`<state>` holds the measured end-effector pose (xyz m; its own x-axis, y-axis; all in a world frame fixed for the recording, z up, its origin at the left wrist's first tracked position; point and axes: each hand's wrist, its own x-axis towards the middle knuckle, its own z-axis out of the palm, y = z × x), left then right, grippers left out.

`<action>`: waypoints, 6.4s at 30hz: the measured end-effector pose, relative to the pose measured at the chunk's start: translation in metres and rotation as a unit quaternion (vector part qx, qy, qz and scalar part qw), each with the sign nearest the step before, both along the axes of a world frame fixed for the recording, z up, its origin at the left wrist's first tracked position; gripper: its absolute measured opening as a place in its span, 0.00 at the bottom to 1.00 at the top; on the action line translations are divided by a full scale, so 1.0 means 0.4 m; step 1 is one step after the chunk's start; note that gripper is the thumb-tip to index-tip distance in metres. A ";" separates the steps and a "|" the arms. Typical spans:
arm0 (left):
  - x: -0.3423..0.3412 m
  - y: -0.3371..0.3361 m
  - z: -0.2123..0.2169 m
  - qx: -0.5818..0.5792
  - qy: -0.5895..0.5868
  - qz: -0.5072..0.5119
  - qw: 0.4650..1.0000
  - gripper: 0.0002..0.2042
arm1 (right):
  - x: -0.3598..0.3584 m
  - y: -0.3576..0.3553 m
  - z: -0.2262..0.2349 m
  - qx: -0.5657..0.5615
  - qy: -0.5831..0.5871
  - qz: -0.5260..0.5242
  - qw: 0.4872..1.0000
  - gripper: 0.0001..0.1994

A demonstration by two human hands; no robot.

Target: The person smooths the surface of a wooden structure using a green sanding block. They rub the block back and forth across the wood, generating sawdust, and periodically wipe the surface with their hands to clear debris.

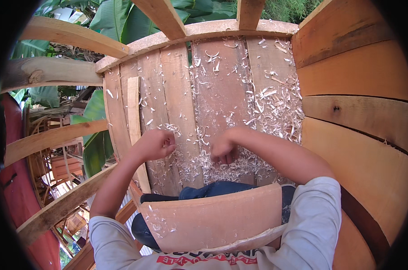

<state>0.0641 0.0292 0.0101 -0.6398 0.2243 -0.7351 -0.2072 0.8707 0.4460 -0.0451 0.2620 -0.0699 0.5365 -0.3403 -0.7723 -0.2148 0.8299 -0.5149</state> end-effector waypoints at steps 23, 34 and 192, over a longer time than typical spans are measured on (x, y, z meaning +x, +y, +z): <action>0.073 0.082 -0.079 0.205 -0.328 -0.012 0.922 0.16 | -0.020 -0.048 0.060 -0.304 0.272 -0.233 0.883 0.16; 0.085 0.187 -0.163 0.325 -0.471 0.006 0.820 0.23 | 0.068 0.089 0.016 0.179 -0.030 0.346 0.920 0.21; -0.406 0.053 -0.179 -0.169 0.432 0.097 0.880 0.34 | -0.262 0.105 -0.042 -0.363 0.741 -0.202 0.528 0.33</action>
